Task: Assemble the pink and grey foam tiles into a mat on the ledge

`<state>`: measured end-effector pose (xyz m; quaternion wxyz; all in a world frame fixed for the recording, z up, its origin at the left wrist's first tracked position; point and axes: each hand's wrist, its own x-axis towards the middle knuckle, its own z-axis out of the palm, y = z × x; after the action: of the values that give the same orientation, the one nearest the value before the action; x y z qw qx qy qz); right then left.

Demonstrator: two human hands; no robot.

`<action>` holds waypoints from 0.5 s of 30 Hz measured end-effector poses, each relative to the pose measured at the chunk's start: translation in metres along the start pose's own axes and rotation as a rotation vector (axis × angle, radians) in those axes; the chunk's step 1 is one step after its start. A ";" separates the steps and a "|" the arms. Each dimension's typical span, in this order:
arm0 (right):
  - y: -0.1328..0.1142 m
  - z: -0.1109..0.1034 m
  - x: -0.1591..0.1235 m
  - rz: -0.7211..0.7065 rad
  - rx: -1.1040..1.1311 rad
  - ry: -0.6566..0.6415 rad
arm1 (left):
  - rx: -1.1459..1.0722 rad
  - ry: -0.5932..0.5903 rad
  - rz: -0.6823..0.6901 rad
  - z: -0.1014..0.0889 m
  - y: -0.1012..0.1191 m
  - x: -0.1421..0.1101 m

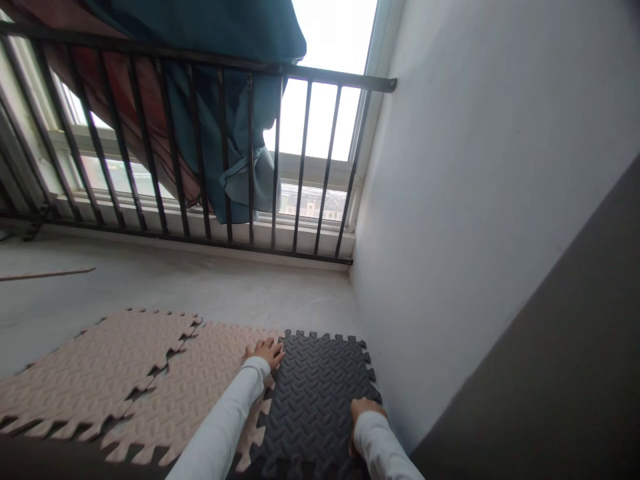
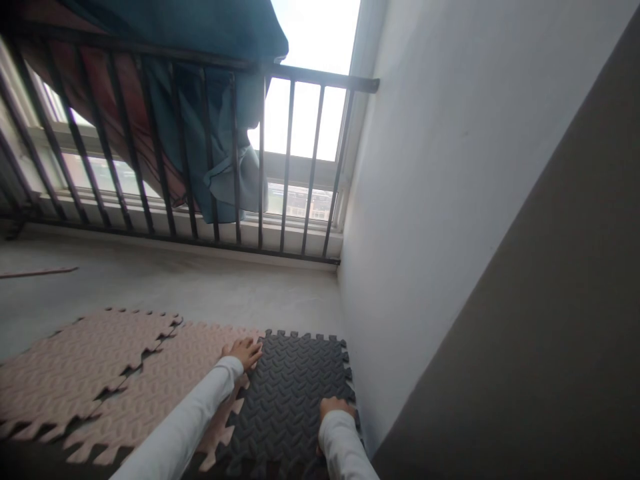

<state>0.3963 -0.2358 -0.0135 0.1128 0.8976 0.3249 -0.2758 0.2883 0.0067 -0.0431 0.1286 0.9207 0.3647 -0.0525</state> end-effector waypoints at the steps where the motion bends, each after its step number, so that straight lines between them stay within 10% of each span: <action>1: -0.001 -0.003 -0.004 0.007 -0.002 0.006 | -0.003 0.000 -0.013 -0.001 -0.008 -0.007; 5: -0.003 -0.013 -0.019 0.040 -0.016 0.036 | 0.014 0.084 -0.189 -0.011 -0.075 -0.055; 10: -0.006 -0.017 -0.028 0.051 -0.031 0.080 | 0.057 0.299 -0.741 -0.026 -0.200 -0.133; 15: -0.011 -0.017 -0.026 0.051 -0.026 0.071 | -0.096 0.288 -0.715 -0.020 -0.255 -0.165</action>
<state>0.3797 -0.2344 0.0156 0.1200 0.9132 0.3094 -0.2366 -0.0066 0.0828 -0.0430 0.0925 0.7265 0.6789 0.0529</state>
